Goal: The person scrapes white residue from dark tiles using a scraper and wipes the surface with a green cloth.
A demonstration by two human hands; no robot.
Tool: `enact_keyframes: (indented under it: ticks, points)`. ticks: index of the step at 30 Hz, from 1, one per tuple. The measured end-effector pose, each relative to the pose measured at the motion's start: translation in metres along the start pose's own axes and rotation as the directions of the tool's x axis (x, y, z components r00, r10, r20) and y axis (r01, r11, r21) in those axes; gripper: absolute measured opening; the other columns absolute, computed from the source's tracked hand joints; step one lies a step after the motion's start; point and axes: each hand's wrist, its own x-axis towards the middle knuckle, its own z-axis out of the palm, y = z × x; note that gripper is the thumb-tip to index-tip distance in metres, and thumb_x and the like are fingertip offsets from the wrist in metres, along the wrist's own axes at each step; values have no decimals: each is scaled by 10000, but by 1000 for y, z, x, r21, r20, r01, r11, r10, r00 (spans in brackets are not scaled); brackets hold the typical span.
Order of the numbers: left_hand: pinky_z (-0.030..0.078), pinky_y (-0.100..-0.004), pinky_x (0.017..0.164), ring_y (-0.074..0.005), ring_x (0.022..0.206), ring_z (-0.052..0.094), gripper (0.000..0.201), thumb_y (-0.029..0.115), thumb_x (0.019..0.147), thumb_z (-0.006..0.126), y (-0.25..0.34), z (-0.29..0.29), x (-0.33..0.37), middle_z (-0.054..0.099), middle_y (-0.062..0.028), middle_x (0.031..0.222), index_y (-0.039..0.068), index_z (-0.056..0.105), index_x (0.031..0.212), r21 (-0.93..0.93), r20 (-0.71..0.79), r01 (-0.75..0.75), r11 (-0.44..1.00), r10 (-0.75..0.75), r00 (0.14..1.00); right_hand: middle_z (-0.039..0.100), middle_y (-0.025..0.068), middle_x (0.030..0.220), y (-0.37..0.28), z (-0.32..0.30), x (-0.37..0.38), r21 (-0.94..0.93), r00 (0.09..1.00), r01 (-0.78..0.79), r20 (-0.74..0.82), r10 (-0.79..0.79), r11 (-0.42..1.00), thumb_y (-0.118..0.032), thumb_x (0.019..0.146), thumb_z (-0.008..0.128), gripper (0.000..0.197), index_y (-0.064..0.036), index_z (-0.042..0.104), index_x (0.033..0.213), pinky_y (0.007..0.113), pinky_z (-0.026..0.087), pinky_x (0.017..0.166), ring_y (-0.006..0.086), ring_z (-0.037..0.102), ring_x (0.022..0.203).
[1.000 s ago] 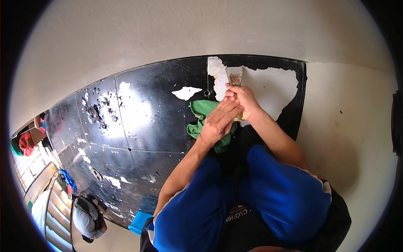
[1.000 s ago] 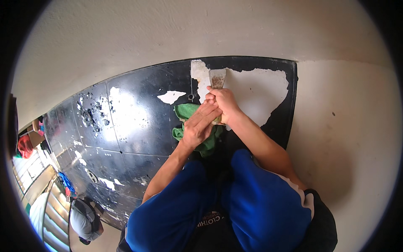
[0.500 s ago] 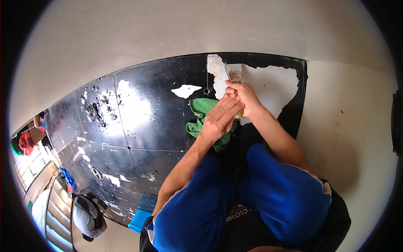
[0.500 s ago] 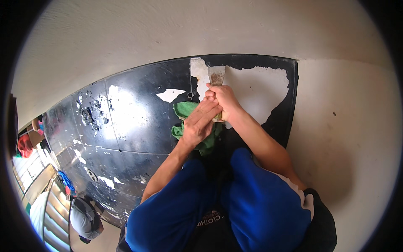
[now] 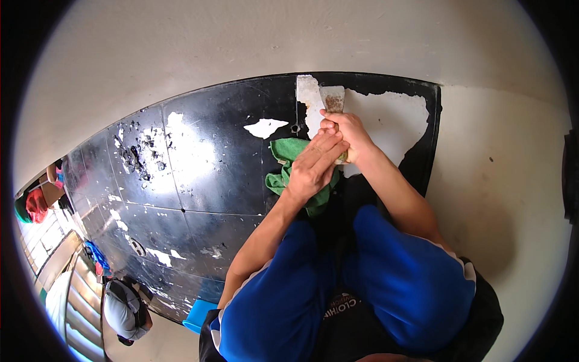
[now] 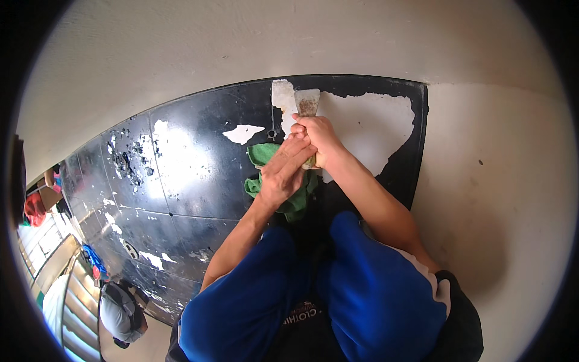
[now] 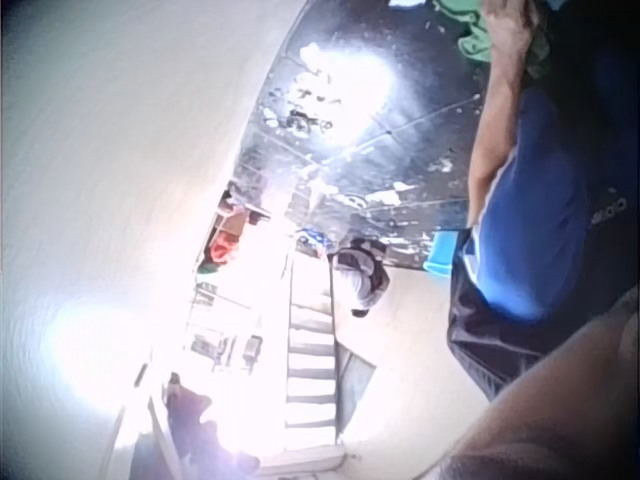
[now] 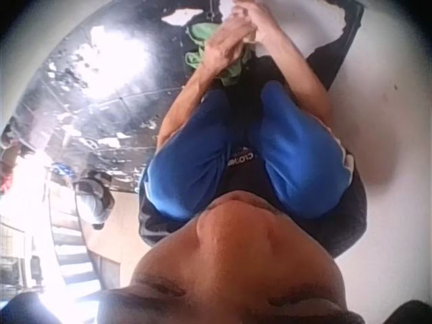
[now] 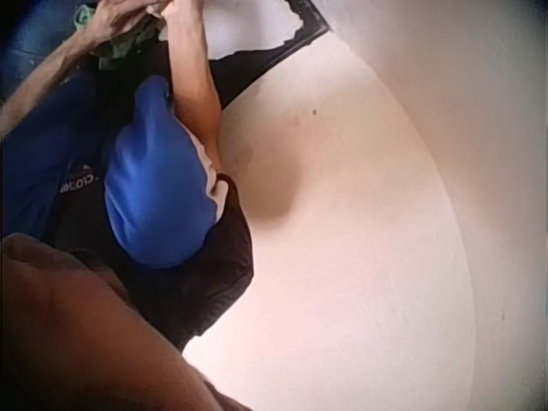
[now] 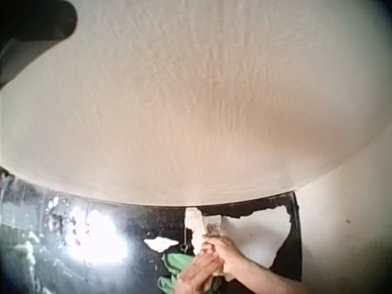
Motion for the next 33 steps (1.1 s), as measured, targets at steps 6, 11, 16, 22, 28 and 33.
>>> enact_keyframes:
  ticks: [6,11,16,22,28,33]
  points:
    - [486,-491,1105,-378,1221,644,487,-186,696,647,-3,-3,-3,693,-206,1235,-23,725,1148,10,-16,13,1000,-13,1000,443,-8,703,2,5,2,-38,1000,-3,11,4,999,-106,1019,549,188,4,493,1162,300,493,747,109,439,625]
    - [488,-489,1104,-382,1226,640,503,-183,690,661,-1,-2,2,691,-210,1243,-19,722,1161,-39,-2,-9,999,9,1000,443,-9,692,4,-7,7,-60,1000,-1,4,1,998,-103,1012,560,195,4,486,1158,295,499,737,117,446,620]
    - [493,-480,1102,-363,1225,645,507,-180,686,668,-6,-5,4,698,-196,1234,-16,723,1163,12,-18,4,1000,-4,1000,441,-8,672,0,8,7,-26,1000,9,-9,-9,1000,-121,1013,574,110,-33,527,966,297,495,733,123,449,619]
    - [492,-480,1103,-363,1215,651,497,-179,689,665,-7,-6,6,704,-196,1216,-18,726,1156,2,-20,-13,1000,13,1000,450,-4,683,0,6,13,-33,1000,-8,-7,8,999,-123,1010,578,126,-42,521,933,300,494,725,122,447,619]
    - [494,-479,1098,-371,1202,658,464,-176,702,662,-4,-8,7,713,-199,1193,-17,736,1131,-35,-13,-10,999,10,1000,451,-6,691,3,4,6,-23,1000,17,-9,-18,1000,-131,1019,567,124,-34,521,958,297,489,728,121,453,639]
    - [497,-485,1096,-358,1204,659,449,-169,708,664,-7,-10,8,712,-200,1192,-17,736,1125,-5,-26,-6,1000,6,1000,451,-19,698,1,7,9,-2,1000,10,-14,-10,1000,-122,1020,554,143,-9,512,1097,298,491,746,113,443,629]
